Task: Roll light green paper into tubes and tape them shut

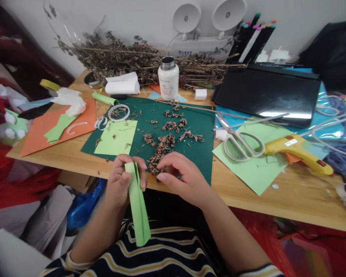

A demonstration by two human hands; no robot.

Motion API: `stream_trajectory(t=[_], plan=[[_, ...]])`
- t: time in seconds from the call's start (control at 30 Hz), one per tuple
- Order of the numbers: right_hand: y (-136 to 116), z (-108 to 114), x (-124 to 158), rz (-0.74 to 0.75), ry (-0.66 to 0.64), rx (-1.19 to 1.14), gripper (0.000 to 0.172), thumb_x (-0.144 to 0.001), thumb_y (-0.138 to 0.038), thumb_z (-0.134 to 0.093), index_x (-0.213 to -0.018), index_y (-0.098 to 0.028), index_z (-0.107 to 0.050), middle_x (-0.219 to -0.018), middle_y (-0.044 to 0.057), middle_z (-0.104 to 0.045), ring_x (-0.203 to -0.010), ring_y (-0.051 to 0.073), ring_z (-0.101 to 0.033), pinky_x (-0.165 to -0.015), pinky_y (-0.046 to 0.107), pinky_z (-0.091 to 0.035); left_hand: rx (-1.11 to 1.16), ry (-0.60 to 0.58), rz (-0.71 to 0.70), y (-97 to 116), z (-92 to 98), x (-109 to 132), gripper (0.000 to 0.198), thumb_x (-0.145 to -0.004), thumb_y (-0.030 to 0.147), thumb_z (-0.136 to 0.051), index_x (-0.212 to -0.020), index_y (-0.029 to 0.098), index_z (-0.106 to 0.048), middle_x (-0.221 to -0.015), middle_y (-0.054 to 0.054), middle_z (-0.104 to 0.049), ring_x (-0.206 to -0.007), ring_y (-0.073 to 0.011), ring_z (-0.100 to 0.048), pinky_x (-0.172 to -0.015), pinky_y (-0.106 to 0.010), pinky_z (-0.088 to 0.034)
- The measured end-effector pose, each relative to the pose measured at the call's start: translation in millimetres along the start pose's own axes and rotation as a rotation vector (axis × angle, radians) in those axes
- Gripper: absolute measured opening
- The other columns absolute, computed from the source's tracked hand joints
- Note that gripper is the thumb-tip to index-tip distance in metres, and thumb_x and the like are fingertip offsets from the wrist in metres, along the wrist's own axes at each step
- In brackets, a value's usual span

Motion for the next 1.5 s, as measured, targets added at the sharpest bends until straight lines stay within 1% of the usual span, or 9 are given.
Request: stream_trajectory(t=[0.23, 0.37, 0.5, 0.67, 0.87, 1.0, 1.13, 1.33, 1.5], plan=[[6.0, -4.8, -13.7, 0.058, -0.144, -0.134, 0.015, -0.077, -0.032, -0.058, -0.087, -0.021, -0.058, -0.085, 0.002, -0.050, -0.067, 0.009, -0.050, -0.060, 0.024, -0.046, 0.014, 0.109, 0.216, -6.4, -21.6, 5.1, 0.030, -0.082, 0.042, -0.048, -0.067, 0.018, -0.037, -0.055, 0.006, -0.053, -0.035, -0.0052, -0.049, -0.031, -0.012, -0.036], [13.9, -2.4, -9.8, 0.038, -0.188, -0.174, 0.015, -0.077, -0.033, -0.059, -0.084, -0.020, -0.056, -0.083, 0.001, -0.048, -0.069, 0.009, -0.048, -0.061, 0.023, -0.044, -0.039, 0.134, 0.314, -10.1, -22.4, 6.7, 0.036, -0.074, 0.043, -0.054, -0.060, 0.018, -0.033, -0.055, 0.006, -0.050, -0.033, -0.0069, -0.048, -0.028, -0.014, -0.032], [14.4, -0.3, -7.3, 0.068, -0.241, -0.185, 0.009, -0.076, -0.027, -0.060, -0.075, -0.019, -0.056, -0.088, 0.002, -0.045, -0.085, 0.011, -0.049, -0.077, 0.027, -0.044, -0.102, 0.143, 0.335, -15.2, -20.6, 14.6, 0.034, -0.073, 0.043, -0.055, -0.059, 0.017, -0.038, -0.063, 0.004, -0.050, -0.039, -0.0067, -0.049, -0.033, -0.017, -0.035], [17.1, -2.4, -5.5, 0.123, -0.328, -0.326, 0.009, -0.075, -0.022, -0.061, -0.071, -0.018, -0.054, -0.096, 0.002, -0.043, -0.093, 0.011, -0.048, -0.088, 0.029, -0.041, -0.320, 0.006, 0.299, -6.7, -9.0, 20.5, 0.034, -0.073, 0.046, -0.055, -0.056, 0.017, -0.049, -0.068, -0.002, -0.053, -0.058, -0.0123, -0.050, -0.051, -0.025, -0.041], [21.2, -7.3, -4.1, 0.154, -0.407, -0.443, 0.009, -0.074, -0.023, -0.062, -0.071, -0.019, -0.054, -0.099, 0.002, -0.044, -0.090, 0.010, -0.048, -0.086, 0.030, -0.041, -0.227, -0.296, 0.475, 3.3, 10.1, 21.5, 0.034, -0.075, 0.050, -0.051, -0.065, 0.018, -0.058, -0.066, -0.005, -0.056, -0.054, -0.0139, -0.049, -0.047, -0.025, -0.037], [20.1, -11.7, -4.4, 0.150, -0.437, -0.520, 0.010, -0.075, -0.024, -0.061, -0.071, -0.019, -0.054, -0.099, 0.002, -0.045, -0.090, 0.011, -0.049, -0.086, 0.030, -0.041, -0.152, -0.334, 0.454, -1.6, 13.0, 21.2, 0.035, -0.072, 0.049, -0.056, -0.059, 0.016, -0.056, -0.056, -0.001, -0.051, -0.047, -0.0103, -0.045, -0.045, -0.023, -0.034], [23.0, -16.7, -3.9, 0.141, -0.434, -0.572, 0.011, -0.075, -0.024, -0.062, -0.071, -0.018, -0.054, -0.100, 0.002, -0.043, -0.090, 0.010, -0.049, -0.088, 0.031, -0.040, -0.268, -0.227, 0.468, -7.7, 8.0, 18.4, 0.035, -0.070, 0.044, -0.060, -0.055, 0.015, -0.050, -0.050, 0.004, -0.041, -0.043, -0.0056, -0.034, -0.042, -0.019, -0.029], [29.1, -20.2, -0.7, 0.082, -0.358, -0.553, 0.012, -0.076, -0.023, -0.060, -0.072, -0.017, -0.052, -0.105, 0.004, -0.041, -0.101, 0.012, -0.044, -0.090, 0.031, -0.036, -0.707, -0.056, 0.282, 3.8, -3.0, 16.3, 0.029, -0.073, 0.032, -0.054, -0.051, 0.015, -0.045, -0.048, 0.005, -0.041, -0.046, -0.0055, -0.034, -0.044, -0.017, -0.028], [28.0, -22.7, 1.0, 0.029, -0.266, -0.457, 0.012, -0.076, -0.021, -0.059, -0.072, -0.017, -0.048, -0.101, 0.005, -0.044, -0.099, 0.012, -0.045, -0.089, 0.032, -0.037, -1.058, -0.104, 0.167, 11.4, -5.2, 16.9, 0.026, -0.077, 0.031, -0.050, -0.057, 0.015, -0.052, -0.050, 0.004, -0.047, -0.049, -0.0075, -0.041, -0.048, -0.019, -0.031]])
Point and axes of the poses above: each hand's wrist, its own x-axis away from the middle knuckle, its own z-axis out of the back of the hand, y = z × x, the point moved 1 cm from there along -x, towards the middle knuckle
